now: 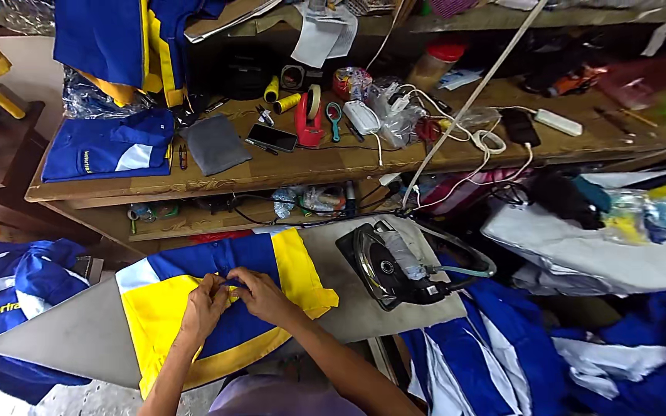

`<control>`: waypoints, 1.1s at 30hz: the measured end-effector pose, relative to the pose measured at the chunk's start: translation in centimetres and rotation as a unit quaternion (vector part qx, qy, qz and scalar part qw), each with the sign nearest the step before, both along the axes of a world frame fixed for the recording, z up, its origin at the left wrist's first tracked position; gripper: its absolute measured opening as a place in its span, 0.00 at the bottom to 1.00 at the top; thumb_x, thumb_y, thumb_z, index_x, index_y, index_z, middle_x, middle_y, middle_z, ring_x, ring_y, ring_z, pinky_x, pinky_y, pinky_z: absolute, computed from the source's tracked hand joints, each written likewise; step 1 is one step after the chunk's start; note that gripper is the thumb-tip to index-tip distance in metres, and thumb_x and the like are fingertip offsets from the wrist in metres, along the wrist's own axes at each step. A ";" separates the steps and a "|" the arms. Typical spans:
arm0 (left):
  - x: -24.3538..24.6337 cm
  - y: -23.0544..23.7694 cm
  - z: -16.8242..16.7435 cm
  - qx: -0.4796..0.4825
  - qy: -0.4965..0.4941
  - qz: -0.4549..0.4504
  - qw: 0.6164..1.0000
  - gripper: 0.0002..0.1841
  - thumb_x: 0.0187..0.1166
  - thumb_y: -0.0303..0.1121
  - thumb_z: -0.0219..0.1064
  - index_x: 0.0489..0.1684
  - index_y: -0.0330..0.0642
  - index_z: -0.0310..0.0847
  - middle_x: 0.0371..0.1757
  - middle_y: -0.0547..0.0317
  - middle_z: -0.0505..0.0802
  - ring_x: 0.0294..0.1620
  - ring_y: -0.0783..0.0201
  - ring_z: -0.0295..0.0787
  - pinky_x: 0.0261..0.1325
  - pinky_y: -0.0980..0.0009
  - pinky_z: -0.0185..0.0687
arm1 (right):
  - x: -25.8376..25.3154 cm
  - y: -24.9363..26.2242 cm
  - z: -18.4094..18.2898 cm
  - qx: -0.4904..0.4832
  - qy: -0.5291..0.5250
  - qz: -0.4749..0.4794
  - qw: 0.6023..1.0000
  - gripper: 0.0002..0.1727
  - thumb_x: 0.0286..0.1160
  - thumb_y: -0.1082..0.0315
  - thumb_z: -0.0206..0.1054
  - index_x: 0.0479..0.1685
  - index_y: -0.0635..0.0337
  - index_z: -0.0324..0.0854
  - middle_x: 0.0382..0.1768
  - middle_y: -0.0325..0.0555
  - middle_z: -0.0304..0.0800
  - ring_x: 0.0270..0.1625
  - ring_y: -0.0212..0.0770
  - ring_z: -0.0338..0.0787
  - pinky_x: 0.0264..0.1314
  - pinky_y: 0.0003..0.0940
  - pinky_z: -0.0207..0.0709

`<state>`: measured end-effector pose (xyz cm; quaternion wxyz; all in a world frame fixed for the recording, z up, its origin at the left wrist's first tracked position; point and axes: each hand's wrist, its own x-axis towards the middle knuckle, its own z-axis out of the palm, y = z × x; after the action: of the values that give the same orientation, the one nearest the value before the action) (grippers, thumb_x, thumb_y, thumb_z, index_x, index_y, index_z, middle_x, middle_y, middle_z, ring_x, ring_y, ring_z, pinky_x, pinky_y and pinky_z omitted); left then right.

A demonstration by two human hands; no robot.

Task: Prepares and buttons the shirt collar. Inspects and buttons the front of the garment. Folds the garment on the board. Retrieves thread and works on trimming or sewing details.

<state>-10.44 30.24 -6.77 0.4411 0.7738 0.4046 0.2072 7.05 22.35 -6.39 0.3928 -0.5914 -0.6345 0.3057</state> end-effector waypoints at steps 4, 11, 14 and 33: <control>-0.4 0.5 0.0 -0.017 -0.056 -0.025 0.998 0.07 0.76 0.33 0.69 0.42 0.39 0.83 0.33 0.62 0.91 0.30 0.73 0.88 0.35 0.76 0.87 | 1.1 0.8 0.6 -0.022 -0.013 0.043 0.999 0.14 0.82 0.71 0.64 0.61 0.65 0.83 0.43 0.56 0.92 0.45 0.48 0.92 0.56 0.43 0.84; 0.5 -1.5 -0.6 0.066 -0.036 0.035 0.997 0.06 0.74 0.31 0.68 0.32 0.38 0.81 0.27 0.61 0.86 0.24 0.72 0.82 0.30 0.76 0.82 | 0.6 0.5 0.1 -0.005 -0.034 0.070 0.997 0.15 0.82 0.74 0.59 0.60 0.65 0.87 0.52 0.56 0.94 0.59 0.49 0.92 0.71 0.42 0.79; 0.4 -2.5 -1.0 0.097 -0.015 0.034 0.995 0.06 0.73 0.31 0.68 0.31 0.36 0.81 0.27 0.58 0.86 0.24 0.70 0.82 0.29 0.74 0.82 | 0.8 0.3 -0.5 -0.057 -0.015 0.096 0.994 0.15 0.84 0.72 0.59 0.61 0.67 0.85 0.54 0.59 0.93 0.59 0.52 0.92 0.69 0.47 0.80; -0.1 -1.7 -2.9 0.368 -0.066 -0.036 0.927 0.06 0.77 0.28 0.66 0.35 0.38 0.88 0.40 0.48 0.92 0.47 0.56 0.91 0.54 0.68 0.88 | -1.6 -3.7 -0.5 -0.204 0.310 -0.114 0.921 0.20 0.89 0.56 0.59 0.53 0.67 0.86 0.46 0.48 0.93 0.45 0.40 0.94 0.50 0.38 0.91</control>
<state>-10.55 28.50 -9.67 0.1584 0.8802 0.2419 0.3764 5.48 18.62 -6.88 0.4726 -0.6027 -0.3330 0.5500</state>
